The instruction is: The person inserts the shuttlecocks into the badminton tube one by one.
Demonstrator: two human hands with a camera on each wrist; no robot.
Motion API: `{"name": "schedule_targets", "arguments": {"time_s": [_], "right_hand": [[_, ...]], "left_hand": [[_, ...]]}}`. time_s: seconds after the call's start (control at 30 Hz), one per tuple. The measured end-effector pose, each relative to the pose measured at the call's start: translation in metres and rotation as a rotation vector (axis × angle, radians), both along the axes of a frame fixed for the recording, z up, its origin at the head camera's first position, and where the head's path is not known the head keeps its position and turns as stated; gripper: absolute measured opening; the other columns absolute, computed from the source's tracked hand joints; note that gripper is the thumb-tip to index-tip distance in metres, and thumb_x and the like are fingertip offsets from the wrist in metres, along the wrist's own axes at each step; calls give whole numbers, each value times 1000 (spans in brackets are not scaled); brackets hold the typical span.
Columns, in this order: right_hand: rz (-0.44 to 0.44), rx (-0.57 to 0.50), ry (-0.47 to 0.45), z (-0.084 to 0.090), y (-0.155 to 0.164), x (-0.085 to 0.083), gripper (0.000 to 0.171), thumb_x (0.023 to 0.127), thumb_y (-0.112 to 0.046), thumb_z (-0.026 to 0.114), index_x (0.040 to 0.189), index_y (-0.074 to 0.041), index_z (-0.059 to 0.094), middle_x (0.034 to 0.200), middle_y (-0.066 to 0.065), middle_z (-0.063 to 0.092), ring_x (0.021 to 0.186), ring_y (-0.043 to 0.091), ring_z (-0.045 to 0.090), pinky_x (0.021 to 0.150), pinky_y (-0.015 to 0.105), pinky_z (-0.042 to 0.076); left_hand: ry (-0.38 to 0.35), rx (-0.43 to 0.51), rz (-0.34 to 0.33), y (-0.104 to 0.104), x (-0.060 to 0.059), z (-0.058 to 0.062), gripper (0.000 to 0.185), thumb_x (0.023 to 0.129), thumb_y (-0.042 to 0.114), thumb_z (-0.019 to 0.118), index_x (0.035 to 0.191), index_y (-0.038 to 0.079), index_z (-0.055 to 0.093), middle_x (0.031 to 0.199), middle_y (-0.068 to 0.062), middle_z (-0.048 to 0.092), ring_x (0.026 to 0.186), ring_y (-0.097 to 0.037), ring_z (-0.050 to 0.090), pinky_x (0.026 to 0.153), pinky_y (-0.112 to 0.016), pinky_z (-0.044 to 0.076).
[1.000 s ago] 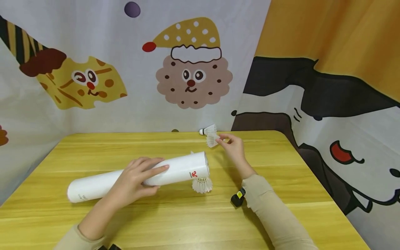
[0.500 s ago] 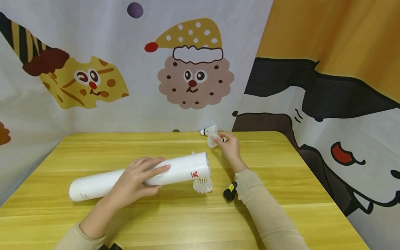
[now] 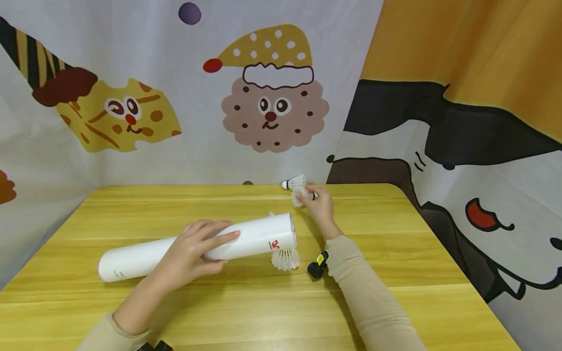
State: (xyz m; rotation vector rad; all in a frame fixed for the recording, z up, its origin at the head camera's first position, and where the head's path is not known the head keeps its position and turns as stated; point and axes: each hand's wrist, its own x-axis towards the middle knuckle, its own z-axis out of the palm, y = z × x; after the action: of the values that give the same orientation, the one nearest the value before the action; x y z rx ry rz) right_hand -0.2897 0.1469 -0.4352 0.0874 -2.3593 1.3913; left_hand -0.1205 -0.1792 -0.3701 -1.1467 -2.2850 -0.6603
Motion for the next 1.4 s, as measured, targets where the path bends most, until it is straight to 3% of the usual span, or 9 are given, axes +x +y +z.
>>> {"name": "schedule_targets", "arguments": {"time_s": [0.4, 0.83, 1.4], "right_hand": [[-22, -28, -28, -3, 0, 2, 32, 78, -14, 79, 106, 1, 71, 104, 13, 63, 102, 29, 58, 87, 39, 46], [-62, -3, -60, 2, 11, 8, 18, 88, -12, 68, 102, -4, 74, 109, 9, 66, 72, 19, 54, 57, 25, 43], [-147, -21, 20, 10, 28, 17, 14, 87, -18, 70, 95, -8, 76, 97, 7, 70, 60, 17, 50, 48, 25, 40]], "left_hand": [[6, -5, 2, 0, 0, 0, 62, 77, 25, 74, 136, 24, 56, 133, -6, 55, 111, -24, 52, 83, -47, 41], [10, -4, 6, 0, 0, 0, 61, 77, 25, 74, 136, 24, 57, 133, -6, 55, 111, -25, 51, 84, -48, 41], [2, -3, 10, 0, 0, 0, 60, 78, 26, 72, 136, 24, 57, 133, -6, 56, 112, -25, 51, 84, -48, 41]]}}
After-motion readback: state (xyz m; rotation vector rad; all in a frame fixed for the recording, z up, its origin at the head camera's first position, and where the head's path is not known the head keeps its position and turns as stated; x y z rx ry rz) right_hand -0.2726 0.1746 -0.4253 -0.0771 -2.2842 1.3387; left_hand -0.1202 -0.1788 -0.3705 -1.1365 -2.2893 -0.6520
